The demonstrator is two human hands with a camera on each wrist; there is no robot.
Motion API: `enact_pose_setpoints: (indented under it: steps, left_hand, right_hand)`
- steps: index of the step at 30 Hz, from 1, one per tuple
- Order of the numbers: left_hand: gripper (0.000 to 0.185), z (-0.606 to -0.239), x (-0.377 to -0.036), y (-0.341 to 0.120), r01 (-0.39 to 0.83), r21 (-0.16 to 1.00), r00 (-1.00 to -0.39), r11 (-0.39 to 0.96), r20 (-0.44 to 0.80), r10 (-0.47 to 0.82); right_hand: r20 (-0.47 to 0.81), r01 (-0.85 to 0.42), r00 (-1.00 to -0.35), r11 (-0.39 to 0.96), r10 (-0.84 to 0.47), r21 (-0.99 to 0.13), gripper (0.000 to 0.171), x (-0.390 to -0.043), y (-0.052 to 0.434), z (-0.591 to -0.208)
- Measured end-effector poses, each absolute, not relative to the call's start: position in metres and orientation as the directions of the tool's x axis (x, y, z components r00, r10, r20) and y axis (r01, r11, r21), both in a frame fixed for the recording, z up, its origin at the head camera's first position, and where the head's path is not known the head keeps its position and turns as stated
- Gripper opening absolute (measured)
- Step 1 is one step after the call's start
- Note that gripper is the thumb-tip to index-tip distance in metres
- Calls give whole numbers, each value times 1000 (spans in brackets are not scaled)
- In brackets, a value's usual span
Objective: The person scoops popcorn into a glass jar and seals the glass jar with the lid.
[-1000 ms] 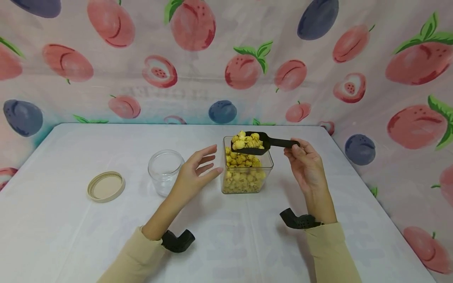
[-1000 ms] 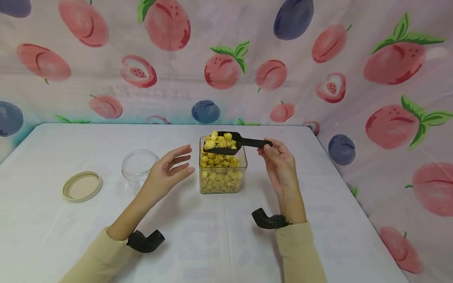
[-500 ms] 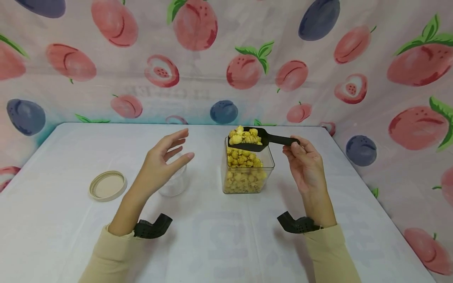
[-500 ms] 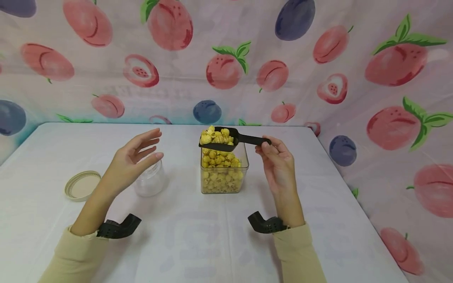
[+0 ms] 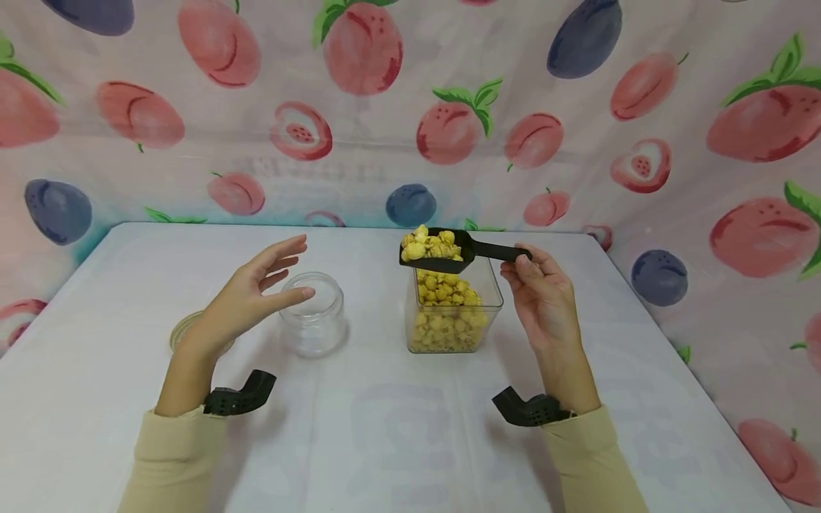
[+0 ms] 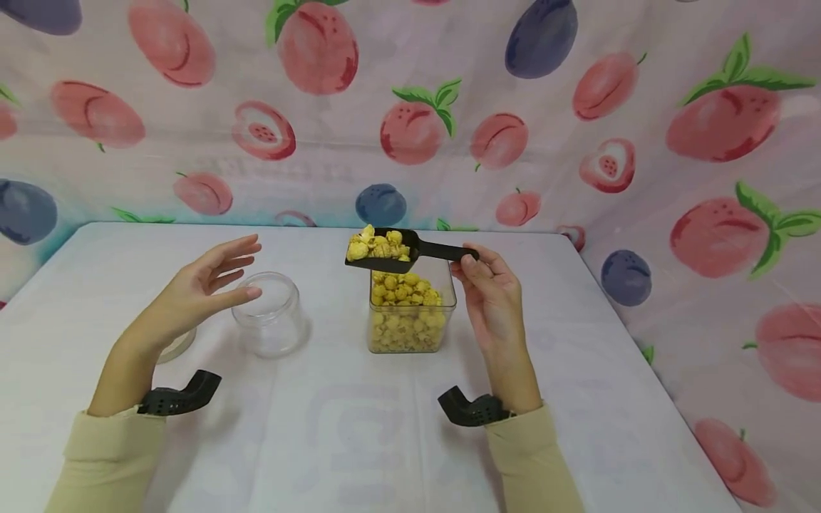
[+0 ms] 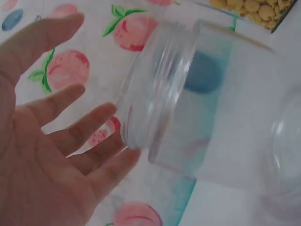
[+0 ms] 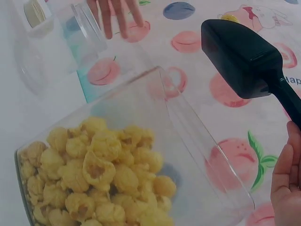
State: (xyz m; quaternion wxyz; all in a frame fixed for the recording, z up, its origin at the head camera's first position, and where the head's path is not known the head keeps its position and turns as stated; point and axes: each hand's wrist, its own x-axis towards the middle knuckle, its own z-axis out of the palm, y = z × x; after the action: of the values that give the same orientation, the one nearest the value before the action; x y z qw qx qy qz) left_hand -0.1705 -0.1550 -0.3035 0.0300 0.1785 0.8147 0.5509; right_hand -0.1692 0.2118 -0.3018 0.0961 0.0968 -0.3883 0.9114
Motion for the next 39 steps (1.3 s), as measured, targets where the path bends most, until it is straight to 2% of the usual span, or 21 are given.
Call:
enact_pose_setpoints:
  steps: [3, 7, 12, 16, 20, 24, 39]
  left_hand:
    - [68, -307, -171, -163, 162, 943, -934, 290, 52, 353]
    - [72, -313, -174, -173, 103, 957, -922, 272, -10, 388]
    - [79, -322, -178, -184, 128, 953, -892, 275, -11, 452]
    - [80, -331, -180, -191, 98, 965, -873, 245, -35, 486]
    - [77, -341, -183, -195, 38, 976, -868, 213, -74, 492]
    - [74, -348, -186, -197, -7, 971, -857, 237, -128, 498]
    - [67, -359, -194, -196, -27, 971, -856, 238, -146, 496]
  right_hand:
    - [255, -247, -963, -679, 91, -691, 17, -170, 207, -300]
    - [252, -229, -966, -675, 66, -702, 17, -172, 199, -298]
    - [262, -218, -964, -660, 34, -718, 14, -175, 186, -295]
    - [253, -203, -967, -657, 19, -726, 13, -177, 175, -293]
    - [246, -198, -969, -639, 14, -743, 13, -179, 166, -293]
    - [233, -190, -972, -625, 13, -757, 13, -182, 157, -294]
    - [223, -185, -975, -558, -1, -809, 13, -189, 139, -294]
